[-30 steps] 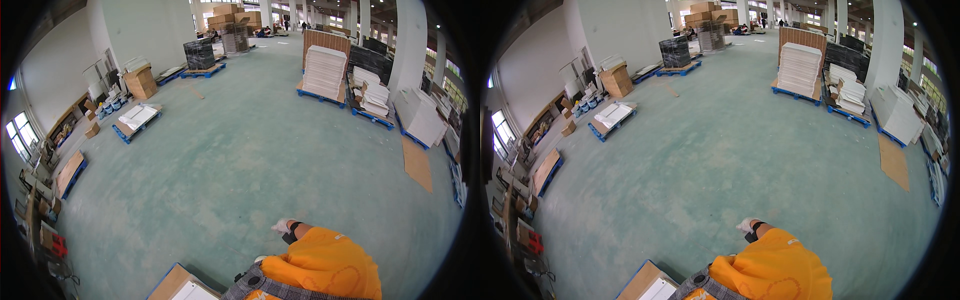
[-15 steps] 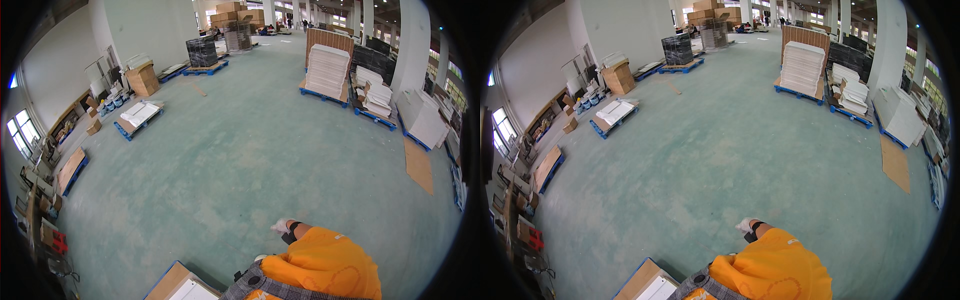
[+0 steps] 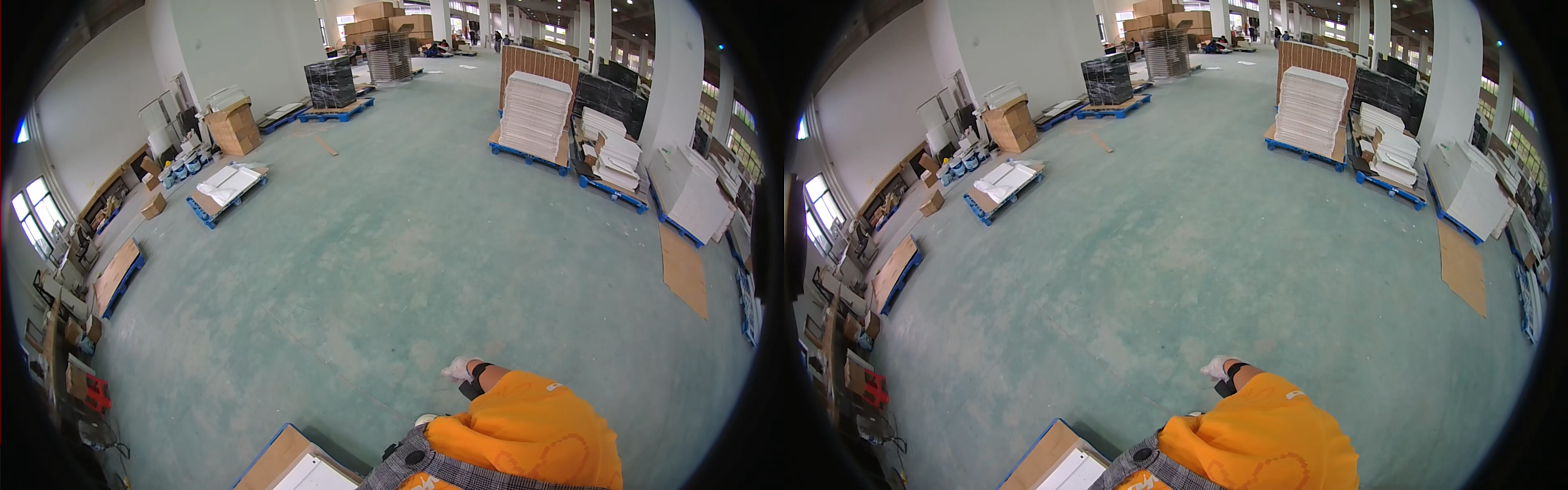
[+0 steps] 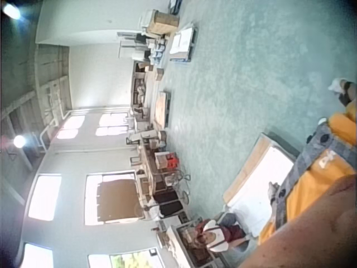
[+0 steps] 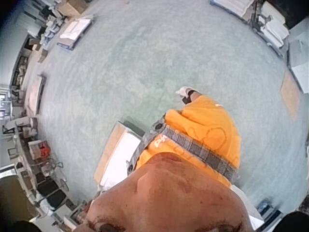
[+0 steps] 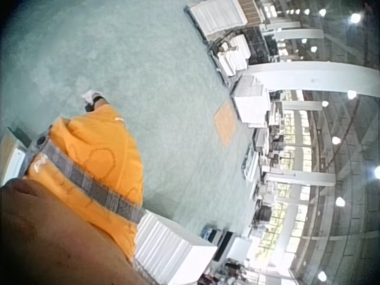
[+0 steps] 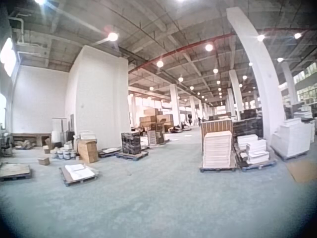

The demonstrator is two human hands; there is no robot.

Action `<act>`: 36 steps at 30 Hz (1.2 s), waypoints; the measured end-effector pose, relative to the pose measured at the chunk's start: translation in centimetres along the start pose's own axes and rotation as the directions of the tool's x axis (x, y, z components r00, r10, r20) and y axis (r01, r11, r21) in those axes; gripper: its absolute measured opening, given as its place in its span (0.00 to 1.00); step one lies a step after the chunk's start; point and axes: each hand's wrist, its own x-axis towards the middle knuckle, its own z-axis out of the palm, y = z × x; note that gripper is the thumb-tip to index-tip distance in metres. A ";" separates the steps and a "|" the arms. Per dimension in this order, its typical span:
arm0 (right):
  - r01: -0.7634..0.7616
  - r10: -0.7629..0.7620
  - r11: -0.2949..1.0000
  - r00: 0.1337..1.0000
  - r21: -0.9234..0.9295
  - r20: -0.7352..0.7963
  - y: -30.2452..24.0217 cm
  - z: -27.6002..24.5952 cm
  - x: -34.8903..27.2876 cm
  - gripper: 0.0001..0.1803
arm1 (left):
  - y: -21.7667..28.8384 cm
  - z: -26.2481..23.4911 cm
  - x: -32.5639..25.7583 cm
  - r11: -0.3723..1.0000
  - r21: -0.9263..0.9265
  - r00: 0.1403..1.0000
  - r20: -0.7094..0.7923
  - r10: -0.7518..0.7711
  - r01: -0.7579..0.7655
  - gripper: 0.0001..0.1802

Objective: Moving and stacking large white furniture panels onto a pallet stack.

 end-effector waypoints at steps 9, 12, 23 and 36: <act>0.015 -0.015 1.000 1.000 0.021 0.000 0.5 0.4 0.7 0.32 | -0.3 0.3 -0.3 1.000 -0.021 1.000 0.001 0.004 -0.004 0.35; 0.019 -0.019 0.999 1.000 0.027 -0.006 0.6 0.4 1.0 0.31 | -0.5 0.5 -0.4 1.000 -0.031 1.000 -0.004 0.003 -0.003 0.35; 0.010 -0.012 0.998 0.999 -0.063 -0.030 -0.3 -0.1 1.3 0.28 | -1.3 0.8 -1.2 0.998 -0.062 1.000 -0.022 -0.010 0.008 0.35; 0.000 -0.003 0.998 0.999 -0.065 -0.048 0.3 0.2 4.5 0.27 | -1.3 0.9 -2.0 0.997 -0.079 0.999 -0.044 -0.021 0.017 0.35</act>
